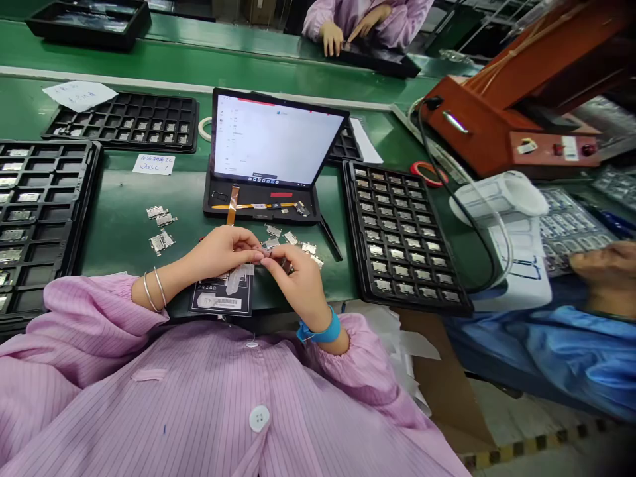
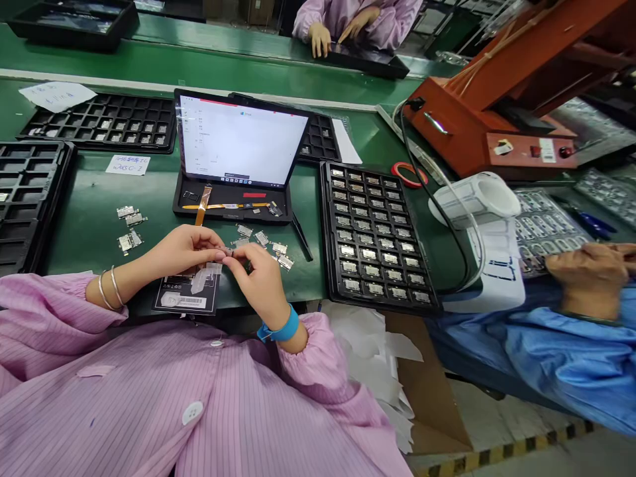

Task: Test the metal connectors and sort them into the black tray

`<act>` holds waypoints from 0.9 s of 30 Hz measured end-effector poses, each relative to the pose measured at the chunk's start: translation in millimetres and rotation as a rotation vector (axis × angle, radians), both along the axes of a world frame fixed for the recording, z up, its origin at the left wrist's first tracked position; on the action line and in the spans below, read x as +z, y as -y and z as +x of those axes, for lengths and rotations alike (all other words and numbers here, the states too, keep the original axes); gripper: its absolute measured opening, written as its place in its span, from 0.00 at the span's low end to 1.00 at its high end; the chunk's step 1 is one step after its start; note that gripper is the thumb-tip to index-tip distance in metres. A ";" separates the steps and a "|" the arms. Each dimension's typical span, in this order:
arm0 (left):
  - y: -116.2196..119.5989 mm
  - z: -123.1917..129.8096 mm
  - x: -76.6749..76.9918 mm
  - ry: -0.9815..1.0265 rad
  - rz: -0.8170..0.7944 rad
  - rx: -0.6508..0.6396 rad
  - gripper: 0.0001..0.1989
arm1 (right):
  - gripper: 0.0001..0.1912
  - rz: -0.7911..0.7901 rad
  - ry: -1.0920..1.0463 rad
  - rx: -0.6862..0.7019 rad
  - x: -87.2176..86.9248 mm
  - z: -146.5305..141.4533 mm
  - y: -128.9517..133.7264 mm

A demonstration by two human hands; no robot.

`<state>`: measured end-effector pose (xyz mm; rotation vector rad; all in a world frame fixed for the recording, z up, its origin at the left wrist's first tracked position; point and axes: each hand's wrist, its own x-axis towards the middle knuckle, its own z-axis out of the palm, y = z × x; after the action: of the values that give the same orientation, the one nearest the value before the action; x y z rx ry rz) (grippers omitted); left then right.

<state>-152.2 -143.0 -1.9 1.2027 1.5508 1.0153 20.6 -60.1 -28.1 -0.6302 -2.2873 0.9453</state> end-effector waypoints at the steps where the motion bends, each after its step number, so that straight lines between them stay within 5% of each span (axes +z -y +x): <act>1: -0.1 -0.3 0.4 -0.011 -0.004 0.006 0.08 | 0.08 -0.072 0.023 0.008 -0.8 0.2 -1.0; 8: -4.6 -12.1 2.9 -0.058 -0.044 0.065 0.09 | 0.11 -0.250 -0.017 -0.034 -5.2 3.1 -12.4; 12: -6.8 -10.8 1.7 -0.064 -0.037 -0.032 0.09 | 0.11 -0.205 0.048 0.029 -3.4 1.9 -11.7; 18: -6.3 -16.0 0.2 -0.065 -0.023 0.062 0.09 | 0.11 -0.229 0.022 -0.032 -1.3 6.8 -13.8; 24: -12.9 -7.0 -7.7 -0.050 -0.011 -0.077 0.08 | 0.14 -0.139 0.135 0.062 -1.0 9.4 -12.7; 27: -13.4 -6.4 1.3 -0.075 0.001 -0.058 0.08 | 0.16 -0.126 0.101 0.059 8.9 2.9 -6.0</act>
<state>-158.5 -129.7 -0.6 1.2926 1.5638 0.9430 23.5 -54.0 -19.1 -0.6811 -2.3596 1.1157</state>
